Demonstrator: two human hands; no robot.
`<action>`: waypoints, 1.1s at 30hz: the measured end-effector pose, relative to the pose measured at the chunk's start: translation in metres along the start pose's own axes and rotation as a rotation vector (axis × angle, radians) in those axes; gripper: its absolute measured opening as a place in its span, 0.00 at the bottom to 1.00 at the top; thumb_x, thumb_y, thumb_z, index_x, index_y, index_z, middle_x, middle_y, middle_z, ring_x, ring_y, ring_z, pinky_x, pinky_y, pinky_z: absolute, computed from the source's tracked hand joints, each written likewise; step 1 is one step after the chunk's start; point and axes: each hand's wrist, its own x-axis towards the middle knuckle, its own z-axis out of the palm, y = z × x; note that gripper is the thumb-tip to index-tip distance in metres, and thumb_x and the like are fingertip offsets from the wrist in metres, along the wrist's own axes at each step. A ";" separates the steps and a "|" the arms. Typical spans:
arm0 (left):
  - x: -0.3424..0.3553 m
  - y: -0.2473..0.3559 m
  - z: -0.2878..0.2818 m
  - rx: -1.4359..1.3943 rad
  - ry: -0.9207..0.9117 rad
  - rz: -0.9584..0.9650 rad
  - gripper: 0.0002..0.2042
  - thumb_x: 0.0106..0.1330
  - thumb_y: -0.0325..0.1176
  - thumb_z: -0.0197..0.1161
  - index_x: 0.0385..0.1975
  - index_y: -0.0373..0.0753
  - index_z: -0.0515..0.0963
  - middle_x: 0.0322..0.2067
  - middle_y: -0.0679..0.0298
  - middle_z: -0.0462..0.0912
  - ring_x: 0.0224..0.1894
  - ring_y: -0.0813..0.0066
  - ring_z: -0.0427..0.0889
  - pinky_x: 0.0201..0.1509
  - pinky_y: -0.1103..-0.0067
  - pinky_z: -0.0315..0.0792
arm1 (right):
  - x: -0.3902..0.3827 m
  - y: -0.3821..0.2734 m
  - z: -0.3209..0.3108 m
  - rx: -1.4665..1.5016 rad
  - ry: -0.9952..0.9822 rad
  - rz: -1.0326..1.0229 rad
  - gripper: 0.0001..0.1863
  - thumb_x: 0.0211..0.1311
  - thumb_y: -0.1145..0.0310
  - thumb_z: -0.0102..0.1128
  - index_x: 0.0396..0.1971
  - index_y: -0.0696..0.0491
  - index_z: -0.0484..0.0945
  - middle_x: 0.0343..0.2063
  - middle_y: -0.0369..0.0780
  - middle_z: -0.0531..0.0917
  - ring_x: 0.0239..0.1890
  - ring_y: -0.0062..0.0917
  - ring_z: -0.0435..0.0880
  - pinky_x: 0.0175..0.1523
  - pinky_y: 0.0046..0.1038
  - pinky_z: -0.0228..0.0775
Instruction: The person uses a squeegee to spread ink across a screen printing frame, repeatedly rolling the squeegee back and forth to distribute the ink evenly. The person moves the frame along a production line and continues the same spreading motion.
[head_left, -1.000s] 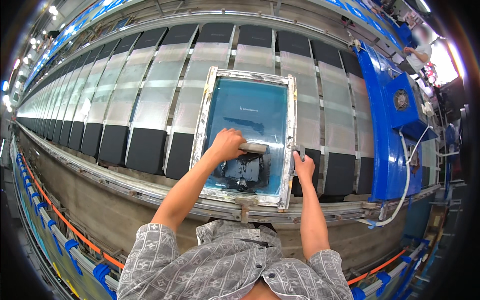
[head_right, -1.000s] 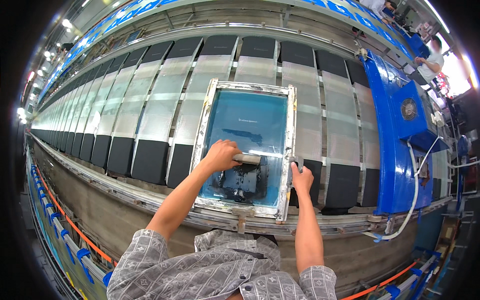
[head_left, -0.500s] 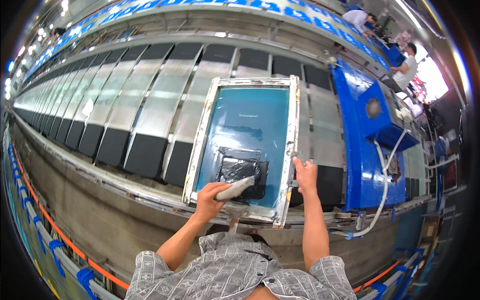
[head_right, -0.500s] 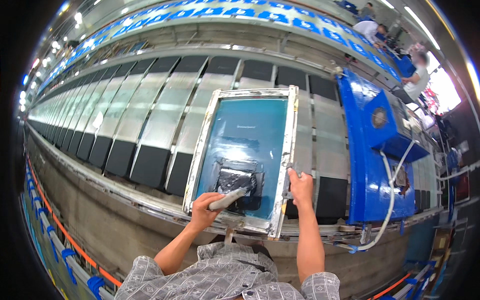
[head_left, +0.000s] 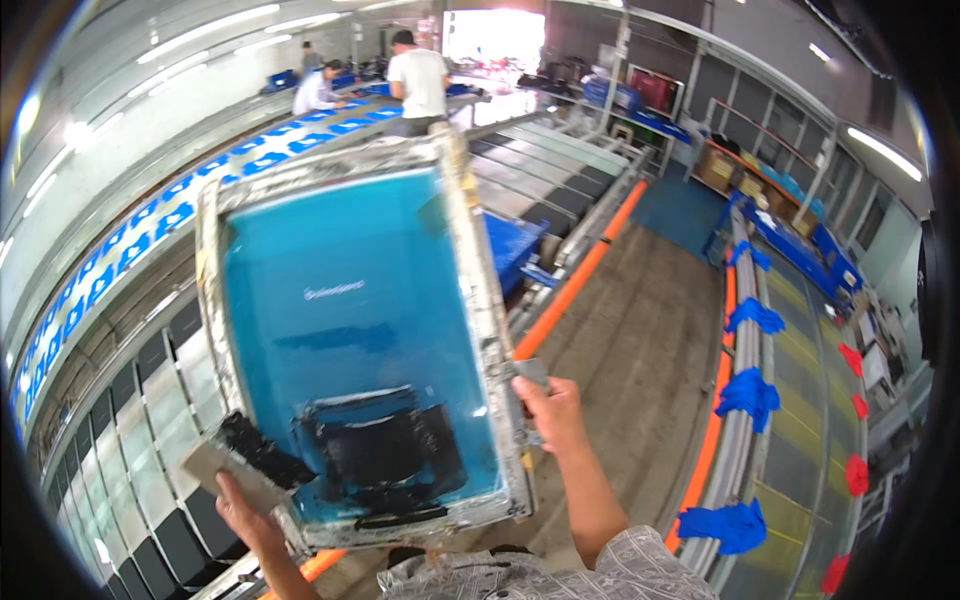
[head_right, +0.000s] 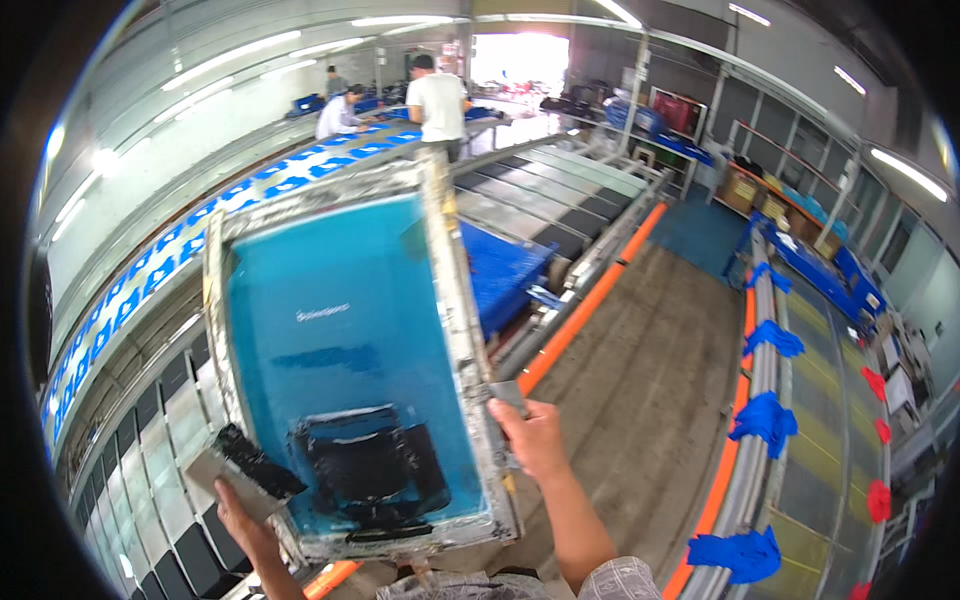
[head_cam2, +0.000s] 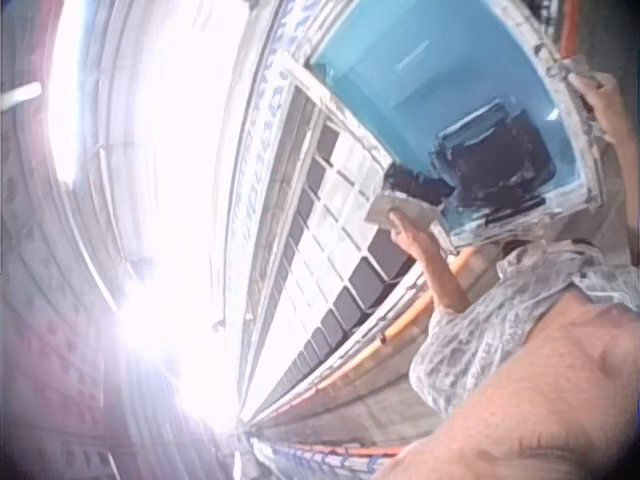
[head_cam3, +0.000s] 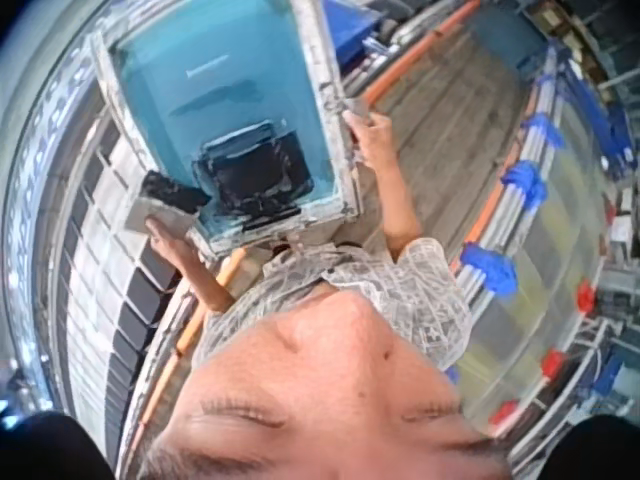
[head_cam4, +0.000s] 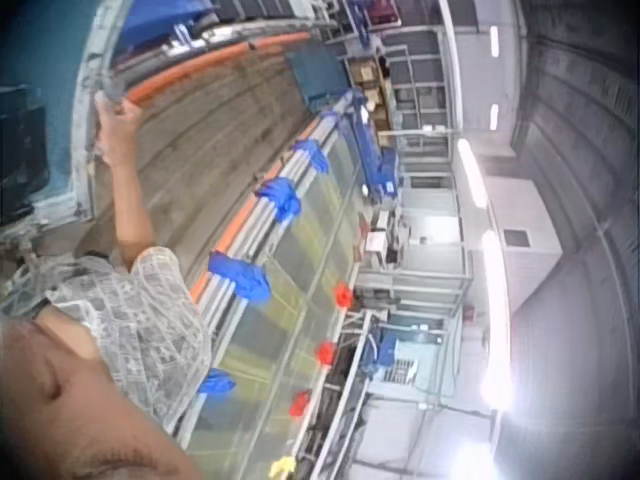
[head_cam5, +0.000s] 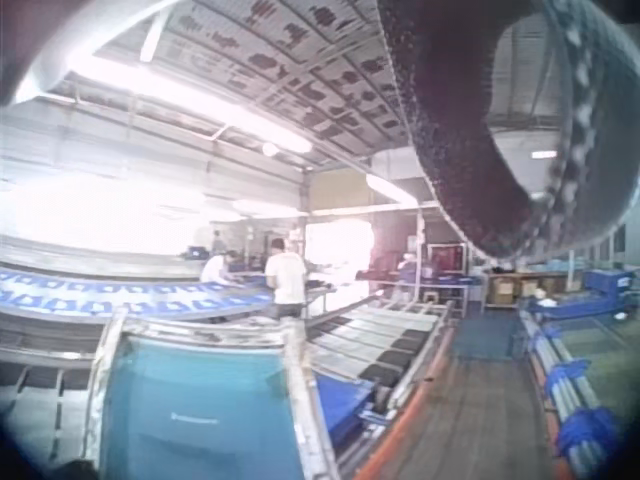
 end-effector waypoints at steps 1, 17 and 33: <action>0.015 0.002 0.026 0.022 -0.111 -0.073 0.23 0.66 0.50 0.63 0.48 0.38 0.70 0.37 0.62 0.78 0.37 0.75 0.80 0.39 0.77 0.75 | -0.013 -0.009 -0.017 0.007 0.111 -0.008 0.10 0.61 0.67 0.65 0.30 0.60 0.83 0.23 0.31 0.80 0.21 0.12 0.73 0.26 0.19 0.65; -0.259 -0.189 0.448 -0.061 -1.231 -0.900 0.21 0.65 0.48 0.65 0.38 0.31 0.81 0.33 0.63 0.84 0.33 0.78 0.81 0.41 0.78 0.74 | -0.078 -0.118 -0.426 -0.519 1.146 -0.327 0.16 0.64 0.59 0.62 0.26 0.54 0.69 0.16 0.31 0.69 0.15 0.15 0.67 0.17 0.20 0.55; -0.403 -0.309 0.822 -0.081 -1.708 -1.262 0.26 0.63 0.49 0.66 0.50 0.32 0.75 0.42 0.61 0.82 0.39 0.76 0.81 0.43 0.76 0.77 | 0.132 -0.164 -0.589 -0.858 1.651 0.058 0.24 0.67 0.56 0.57 0.56 0.58 0.75 0.51 0.53 0.79 0.51 0.40 0.77 0.59 0.37 0.64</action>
